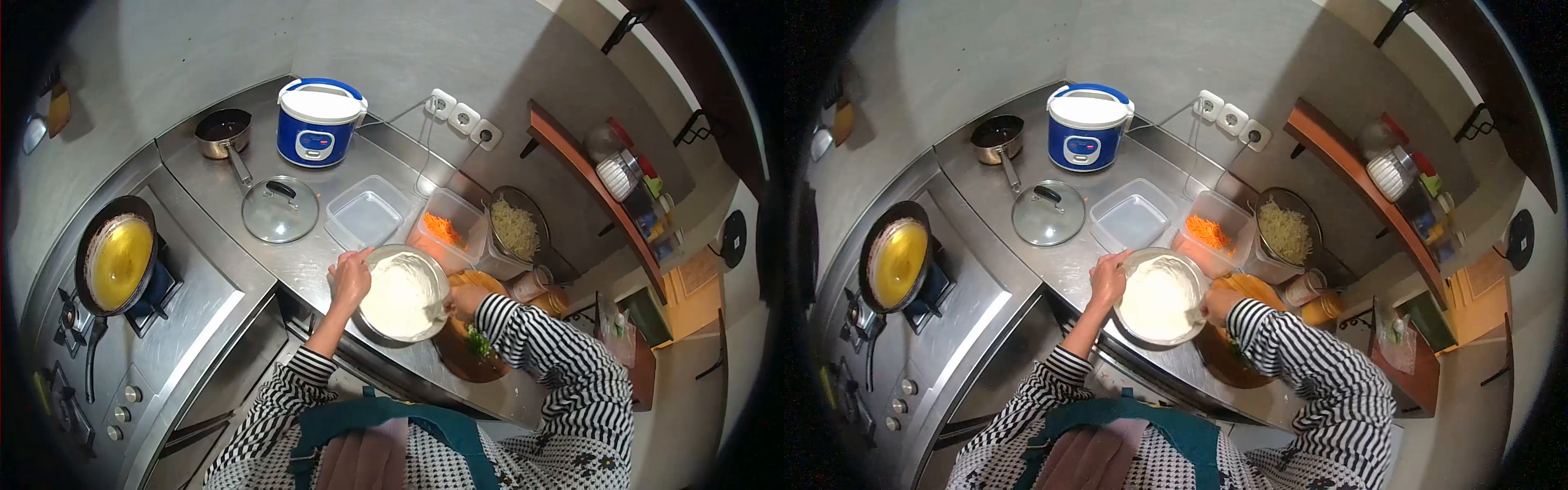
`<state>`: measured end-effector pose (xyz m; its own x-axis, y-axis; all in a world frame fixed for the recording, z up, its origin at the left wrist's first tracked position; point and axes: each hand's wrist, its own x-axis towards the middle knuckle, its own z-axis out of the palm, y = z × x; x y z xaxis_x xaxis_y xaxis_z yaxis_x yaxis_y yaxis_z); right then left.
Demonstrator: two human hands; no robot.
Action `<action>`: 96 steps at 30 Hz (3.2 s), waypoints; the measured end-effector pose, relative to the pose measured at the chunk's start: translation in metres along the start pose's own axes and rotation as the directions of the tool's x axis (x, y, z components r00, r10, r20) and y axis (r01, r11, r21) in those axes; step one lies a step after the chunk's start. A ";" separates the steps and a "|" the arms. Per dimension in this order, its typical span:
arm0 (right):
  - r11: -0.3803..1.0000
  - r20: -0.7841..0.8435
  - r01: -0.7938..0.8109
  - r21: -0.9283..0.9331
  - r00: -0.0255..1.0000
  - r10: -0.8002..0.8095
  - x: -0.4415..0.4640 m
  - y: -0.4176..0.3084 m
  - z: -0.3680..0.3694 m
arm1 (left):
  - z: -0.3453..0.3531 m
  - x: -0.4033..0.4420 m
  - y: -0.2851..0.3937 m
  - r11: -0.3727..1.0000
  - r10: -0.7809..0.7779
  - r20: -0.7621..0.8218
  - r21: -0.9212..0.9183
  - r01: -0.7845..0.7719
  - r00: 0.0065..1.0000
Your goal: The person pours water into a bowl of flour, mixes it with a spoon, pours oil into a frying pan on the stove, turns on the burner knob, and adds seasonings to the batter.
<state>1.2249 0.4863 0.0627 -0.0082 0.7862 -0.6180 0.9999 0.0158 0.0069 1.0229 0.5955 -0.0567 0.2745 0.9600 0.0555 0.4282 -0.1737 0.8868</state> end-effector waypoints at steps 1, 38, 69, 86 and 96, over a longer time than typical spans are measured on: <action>1.000 -0.003 0.017 -0.009 1.000 -0.017 0.007 0.003 0.006 | -0.002 -0.001 0.001 1.000 0.007 0.015 0.009 -0.007 1.000; 0.980 -0.338 0.073 -0.185 0.932 -0.133 0.004 -0.002 0.014 | -0.057 0.010 -0.004 0.926 0.378 0.075 -0.036 -0.377 0.923; 0.910 -0.217 0.327 0.255 0.937 -0.275 0.010 -0.034 0.020 | -0.024 -0.002 0.000 0.996 -0.089 0.117 0.023 0.087 0.989; 0.977 -0.190 0.165 -0.136 0.963 -0.189 -0.015 -0.004 0.009 | -0.014 0.000 0.006 0.941 0.185 -0.056 0.298 -0.160 0.981; 0.443 -0.169 0.206 -0.872 0.724 -0.669 0.051 0.004 -0.061 | -0.015 0.008 0.010 0.905 0.303 0.057 0.296 -0.306 0.951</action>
<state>1.2272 0.5644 0.0795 -0.6776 0.6626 -0.3191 0.4282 0.7082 0.5614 1.0167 0.6050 -0.0405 0.4399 0.8480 0.2955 0.5584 -0.5160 0.6496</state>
